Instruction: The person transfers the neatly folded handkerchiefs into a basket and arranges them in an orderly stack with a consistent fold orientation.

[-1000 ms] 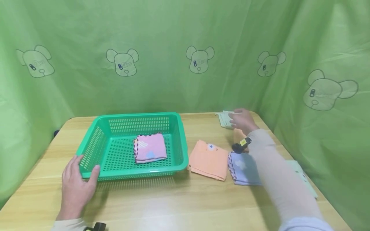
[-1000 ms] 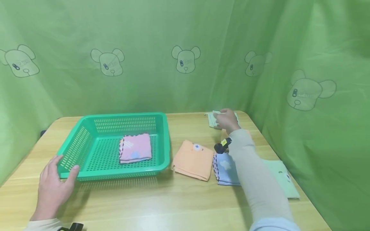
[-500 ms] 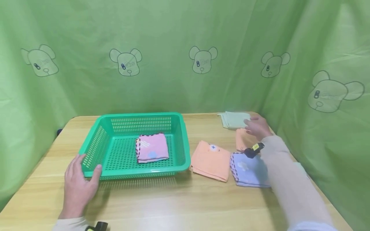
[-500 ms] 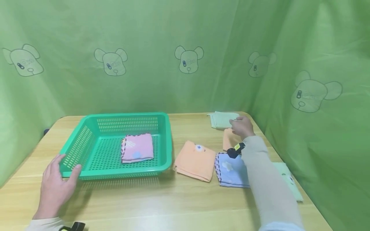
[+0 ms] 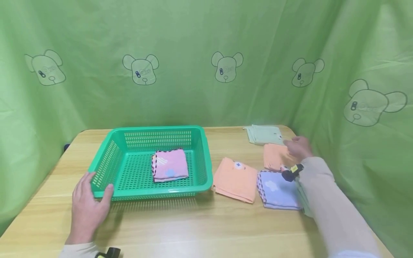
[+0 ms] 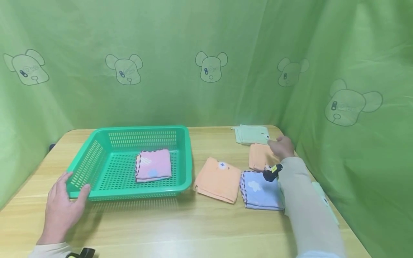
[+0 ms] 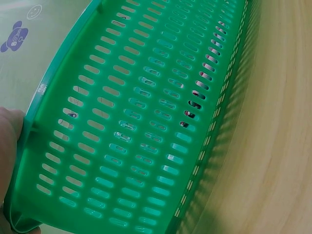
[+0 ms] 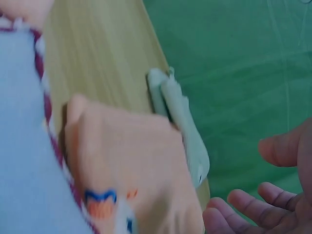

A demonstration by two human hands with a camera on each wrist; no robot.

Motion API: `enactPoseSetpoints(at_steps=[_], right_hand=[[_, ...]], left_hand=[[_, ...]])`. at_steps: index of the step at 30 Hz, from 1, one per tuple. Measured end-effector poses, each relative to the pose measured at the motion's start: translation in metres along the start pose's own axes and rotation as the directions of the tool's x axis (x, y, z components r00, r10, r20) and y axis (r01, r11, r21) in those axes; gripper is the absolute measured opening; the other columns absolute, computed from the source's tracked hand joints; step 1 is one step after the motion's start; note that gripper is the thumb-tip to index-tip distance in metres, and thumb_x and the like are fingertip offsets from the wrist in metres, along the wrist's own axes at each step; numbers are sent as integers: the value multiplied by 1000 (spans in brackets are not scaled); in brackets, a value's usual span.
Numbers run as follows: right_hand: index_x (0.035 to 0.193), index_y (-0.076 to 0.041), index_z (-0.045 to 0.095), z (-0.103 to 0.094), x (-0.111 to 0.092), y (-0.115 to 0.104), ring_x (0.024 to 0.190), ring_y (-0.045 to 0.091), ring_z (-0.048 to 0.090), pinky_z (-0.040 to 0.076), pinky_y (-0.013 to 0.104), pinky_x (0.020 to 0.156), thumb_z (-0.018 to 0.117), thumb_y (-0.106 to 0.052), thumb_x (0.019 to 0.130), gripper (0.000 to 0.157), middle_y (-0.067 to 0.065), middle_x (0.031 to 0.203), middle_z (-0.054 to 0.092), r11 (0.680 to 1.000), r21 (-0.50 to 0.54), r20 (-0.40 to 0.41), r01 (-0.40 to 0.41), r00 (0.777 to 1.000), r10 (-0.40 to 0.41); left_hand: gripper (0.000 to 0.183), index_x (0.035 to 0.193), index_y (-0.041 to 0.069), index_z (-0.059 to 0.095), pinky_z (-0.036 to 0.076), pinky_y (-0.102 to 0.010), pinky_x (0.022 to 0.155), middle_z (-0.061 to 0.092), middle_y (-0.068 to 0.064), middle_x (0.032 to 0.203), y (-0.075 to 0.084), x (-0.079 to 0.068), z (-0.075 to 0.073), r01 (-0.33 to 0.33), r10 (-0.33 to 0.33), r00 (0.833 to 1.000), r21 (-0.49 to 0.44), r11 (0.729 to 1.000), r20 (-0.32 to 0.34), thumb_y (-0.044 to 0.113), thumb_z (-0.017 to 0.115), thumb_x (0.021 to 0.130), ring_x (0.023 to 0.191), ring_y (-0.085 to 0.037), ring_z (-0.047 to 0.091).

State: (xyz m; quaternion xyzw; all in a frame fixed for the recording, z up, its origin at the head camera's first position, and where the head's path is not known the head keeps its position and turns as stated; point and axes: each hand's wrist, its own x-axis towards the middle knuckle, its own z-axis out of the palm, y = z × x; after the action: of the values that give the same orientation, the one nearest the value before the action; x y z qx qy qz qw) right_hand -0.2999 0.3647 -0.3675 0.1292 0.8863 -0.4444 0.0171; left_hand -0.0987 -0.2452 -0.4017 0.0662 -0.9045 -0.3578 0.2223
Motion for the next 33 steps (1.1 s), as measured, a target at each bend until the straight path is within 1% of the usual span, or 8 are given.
enactPoseSetpoints(at_steps=[7,12,16,19,23,26,29,33], right_hand=[[147,13,17,-10,-3,17,131,54,29,31,58,108,48,-36,96,77,39,147,23,995,-85,-24,-57,998,55],[145,14,20,-14,-4,28,131,55,28,29,59,108,46,-36,97,74,38,147,24,987,-139,-42,-87,996,82],[143,15,24,-16,-2,37,128,55,33,35,58,105,47,-33,96,72,39,145,28,985,-141,-50,-99,994,92],[140,16,31,-16,-3,41,118,51,43,48,50,91,49,-30,93,68,39,139,36,985,-126,-60,-122,992,115],[123,18,45,-17,-4,46,95,40,53,50,35,66,53,-30,91,59,34,117,52,979,-150,-74,-137,989,127],[96,12,54,-17,-2,50,76,31,53,48,32,56,54,-27,87,40,22,89,57,971,-185,-77,-153,987,141],[76,-2,51,-16,0,53,66,25,51,47,32,51,55,-20,79,19,10,75,52,968,-163,-71,-191,981,182],[67,-7,48,-15,1,53,61,22,49,46,32,48,55,-16,74,13,7,69,50,966,-113,-42,-232,973,228]], left_hand=[[68,147,-4,27,12,-67,111,22,-30,153,0,-1,0,-1,1,1000,0,1000,0,30,56,97,139,-48,18],[68,147,-4,27,12,-67,110,23,-29,153,0,0,0,3,-3,1000,0,1000,4,30,56,97,139,-48,18],[68,147,-4,27,13,-68,110,23,-29,153,1,0,-1,6,-6,1000,4,1000,4,31,56,97,139,-48,18],[68,147,-4,27,13,-68,110,23,-29,153,1,0,-1,3,-3,1000,4,1000,0,31,56,97,139,-48,18],[67,146,-4,28,13,-67,110,24,-29,152,0,1,0,-4,4,1000,2,1000,-8,31,56,97,139,-48,19],[67,146,-4,28,13,-67,111,25,-29,152,-1,1,0,-10,10,1000,1,1000,-14,31,56,97,139,-48,20],[67,146,-4,28,13,-67,111,25,-30,151,-1,1,0,-13,13,1000,1,1000,-14,31,56,97,138,-48,20],[67,146,-5,28,12,-67,111,25,-30,151,-1,1,0,-10,10,1000,4,1000,-10,31,55,97,138,-49,19]])
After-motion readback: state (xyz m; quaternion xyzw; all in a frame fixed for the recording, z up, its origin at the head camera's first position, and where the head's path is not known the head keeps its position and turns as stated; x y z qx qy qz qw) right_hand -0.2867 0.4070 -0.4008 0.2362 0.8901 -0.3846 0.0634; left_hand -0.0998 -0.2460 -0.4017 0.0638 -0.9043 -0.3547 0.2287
